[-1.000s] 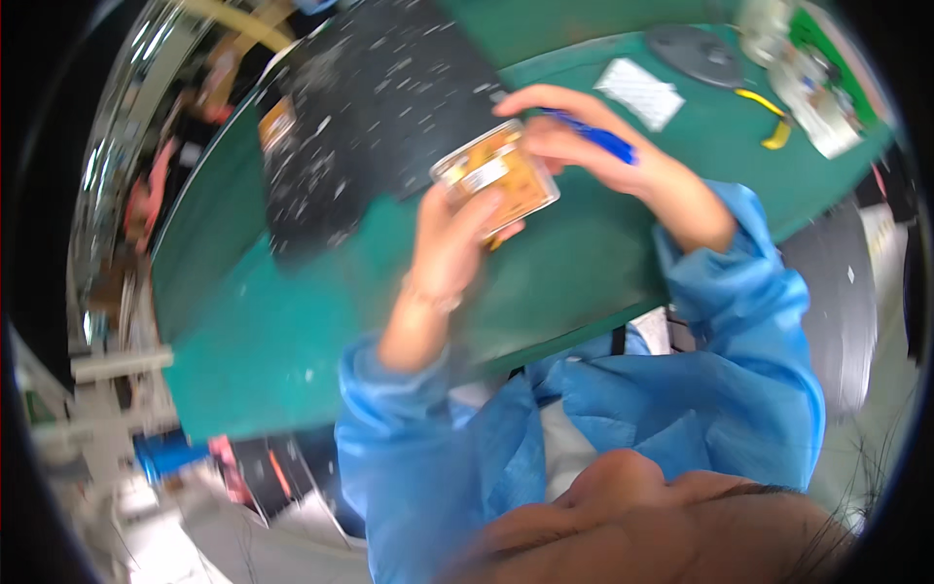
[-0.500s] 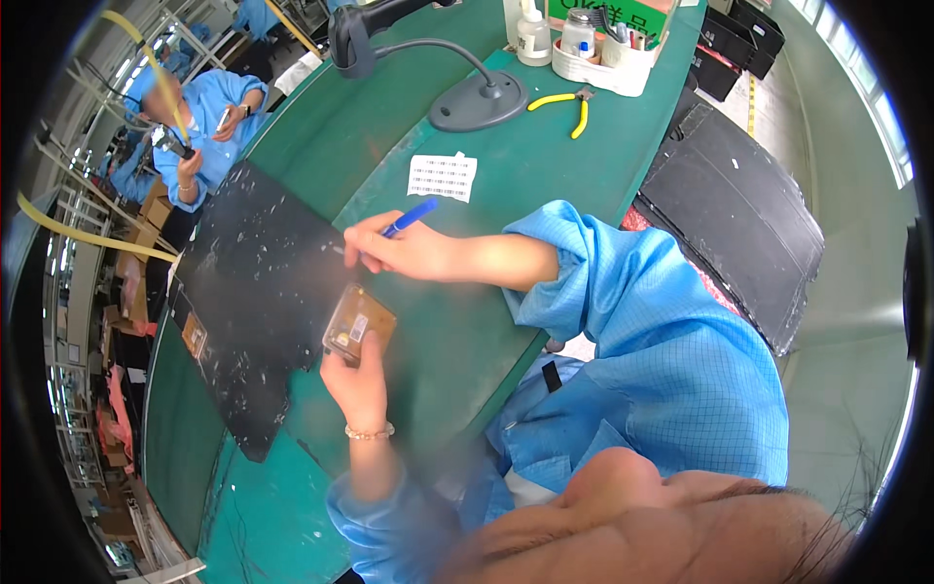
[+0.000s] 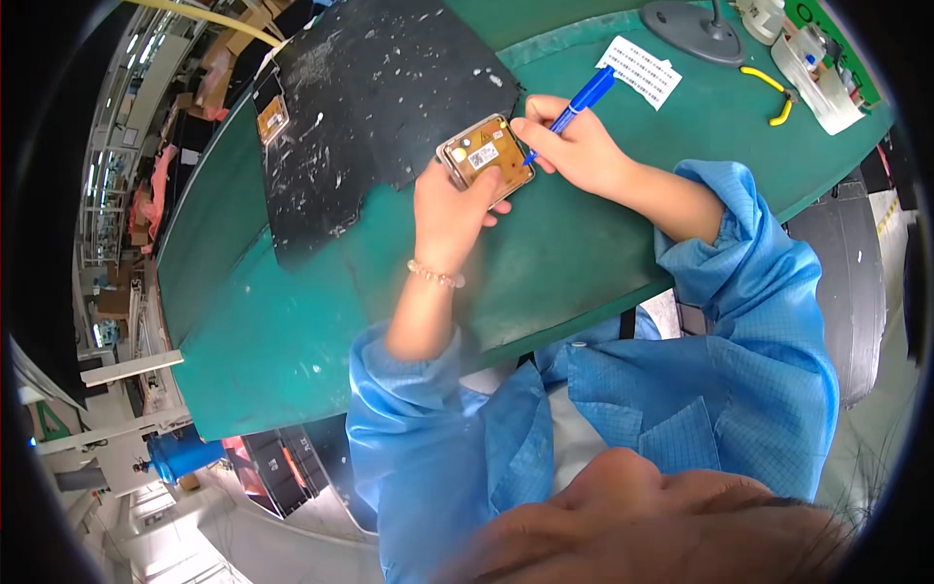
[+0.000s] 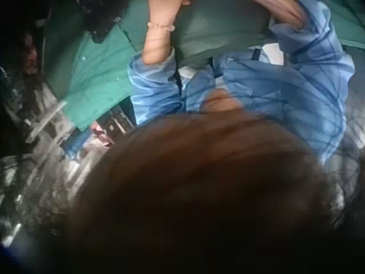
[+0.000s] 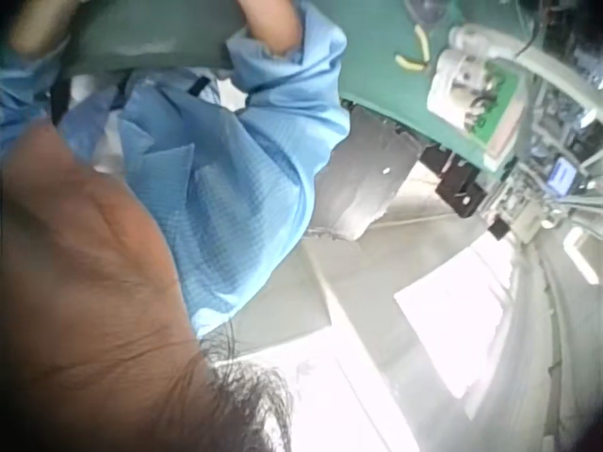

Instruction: Inspecting and marking small electronic components at an industrial workbench.

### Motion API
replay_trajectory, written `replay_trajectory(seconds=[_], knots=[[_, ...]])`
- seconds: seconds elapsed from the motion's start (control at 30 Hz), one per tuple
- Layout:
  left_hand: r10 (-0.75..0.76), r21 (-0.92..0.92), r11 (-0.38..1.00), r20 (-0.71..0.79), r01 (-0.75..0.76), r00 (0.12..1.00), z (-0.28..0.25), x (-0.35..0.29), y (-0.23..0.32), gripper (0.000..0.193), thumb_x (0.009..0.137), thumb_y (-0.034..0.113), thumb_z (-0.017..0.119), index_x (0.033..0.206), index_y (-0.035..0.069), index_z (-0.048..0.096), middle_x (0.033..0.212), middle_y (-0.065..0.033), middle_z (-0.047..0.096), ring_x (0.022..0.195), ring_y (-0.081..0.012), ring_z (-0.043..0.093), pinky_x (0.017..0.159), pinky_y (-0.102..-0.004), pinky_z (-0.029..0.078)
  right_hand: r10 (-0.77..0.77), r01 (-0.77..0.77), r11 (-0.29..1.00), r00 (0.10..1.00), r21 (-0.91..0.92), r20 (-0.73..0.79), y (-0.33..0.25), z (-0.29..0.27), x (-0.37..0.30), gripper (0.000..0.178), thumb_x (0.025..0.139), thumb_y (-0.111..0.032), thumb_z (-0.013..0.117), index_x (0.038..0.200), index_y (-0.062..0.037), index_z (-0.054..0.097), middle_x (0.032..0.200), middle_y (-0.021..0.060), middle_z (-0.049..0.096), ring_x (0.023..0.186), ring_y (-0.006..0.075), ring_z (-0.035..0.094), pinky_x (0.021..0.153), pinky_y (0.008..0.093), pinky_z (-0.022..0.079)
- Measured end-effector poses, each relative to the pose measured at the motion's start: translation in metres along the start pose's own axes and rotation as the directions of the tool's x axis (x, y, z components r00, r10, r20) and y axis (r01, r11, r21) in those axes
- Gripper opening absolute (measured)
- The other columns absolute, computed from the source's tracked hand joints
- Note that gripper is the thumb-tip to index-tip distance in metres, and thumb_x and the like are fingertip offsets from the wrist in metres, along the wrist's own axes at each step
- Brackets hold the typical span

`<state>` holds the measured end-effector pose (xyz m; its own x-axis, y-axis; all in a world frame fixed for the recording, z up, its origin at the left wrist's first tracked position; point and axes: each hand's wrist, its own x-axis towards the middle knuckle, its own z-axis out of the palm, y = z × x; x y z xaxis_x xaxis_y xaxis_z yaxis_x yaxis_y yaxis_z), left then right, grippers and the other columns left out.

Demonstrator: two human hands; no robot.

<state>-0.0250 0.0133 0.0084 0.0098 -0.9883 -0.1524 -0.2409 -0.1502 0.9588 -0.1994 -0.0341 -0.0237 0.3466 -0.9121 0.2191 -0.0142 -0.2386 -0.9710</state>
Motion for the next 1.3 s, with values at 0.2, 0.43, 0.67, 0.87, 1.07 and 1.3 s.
replay_trajectory(seconds=[0.2,0.43,0.67,0.87,1.07,1.3], knots=[[-0.023,-0.057,0.998,0.048,0.026,0.999,-0.007,0.003,-0.004,0.028,0.084,0.006,0.061,0.107,-0.007,0.055,0.086,-0.0138,0.068,0.059,-0.0161,0.067,0.047,-0.0237,0.052,-0.129,0.115,0.968,0.991,-0.224,-0.048,0.007,0.003,-0.002,0.035,0.097,-0.022,0.052,0.068,-0.0095,0.038,0.053,-0.0022,0.041,0.046,0.004,0.041,0.042,0.0229,0.031],[-0.009,-0.063,0.998,0.027,0.011,1.0,-0.006,0.003,-0.004,0.026,0.083,0.005,0.061,0.105,-0.008,0.055,0.086,-0.0148,0.067,0.059,-0.0167,0.067,0.048,-0.0242,0.053,-0.166,0.162,0.951,0.986,-0.265,0.005,0.011,0.003,-0.001,0.035,0.097,-0.023,0.051,0.068,-0.0091,0.037,0.054,-0.002,0.042,0.048,0.0043,0.042,0.044,0.0234,0.031],[0.011,-0.074,0.997,0.036,-0.008,0.999,-0.005,0.004,-0.005,0.027,0.082,0.006,0.061,0.104,-0.01,0.055,0.086,-0.0149,0.067,0.058,-0.0168,0.067,0.048,-0.0242,0.054,-0.072,0.062,0.97,0.997,-0.237,-0.034,0.004,0.004,-0.003,0.035,0.093,-0.023,0.055,0.068,-0.0018,0.044,0.055,0.0067,0.035,0.053,0.0144,0.035,0.05,0.0333,0.032],[0.004,-0.078,0.997,0.018,-0.003,1.0,-0.005,0.004,-0.007,0.027,0.082,0.005,0.062,0.104,-0.01,0.055,0.085,-0.0157,0.067,0.058,-0.0166,0.067,0.048,-0.0238,0.054,-0.071,0.062,0.963,0.997,-0.261,-0.027,0.004,0.004,-0.004,0.035,0.093,-0.023,0.055,0.068,-0.0018,0.043,0.055,0.0075,0.035,0.053,0.0151,0.035,0.05,0.0337,0.032],[0.003,-0.072,0.997,0.023,-0.001,1.0,-0.005,0.003,-0.005,0.028,0.083,0.004,0.062,0.106,-0.011,0.055,0.085,-0.0161,0.067,0.059,-0.0168,0.067,0.048,-0.024,0.055,-0.088,0.079,0.96,0.996,-0.269,-0.022,0.005,0.003,-0.003,0.035,0.093,-0.023,0.054,0.068,-0.0019,0.043,0.056,0.0085,0.034,0.053,0.016,0.034,0.05,0.0344,0.032],[0.011,-0.084,0.996,0.027,-0.009,1.0,-0.004,0.003,-0.004,0.027,0.082,0.004,0.061,0.105,-0.01,0.055,0.085,-0.016,0.067,0.059,-0.0169,0.067,0.048,-0.0241,0.054,-0.103,0.093,0.958,0.994,-0.272,-0.023,0.005,0.004,-0.004,0.034,0.093,-0.023,0.054,0.068,-0.002,0.044,0.056,0.0081,0.036,0.052,0.0154,0.037,0.05,0.0341,0.033]])
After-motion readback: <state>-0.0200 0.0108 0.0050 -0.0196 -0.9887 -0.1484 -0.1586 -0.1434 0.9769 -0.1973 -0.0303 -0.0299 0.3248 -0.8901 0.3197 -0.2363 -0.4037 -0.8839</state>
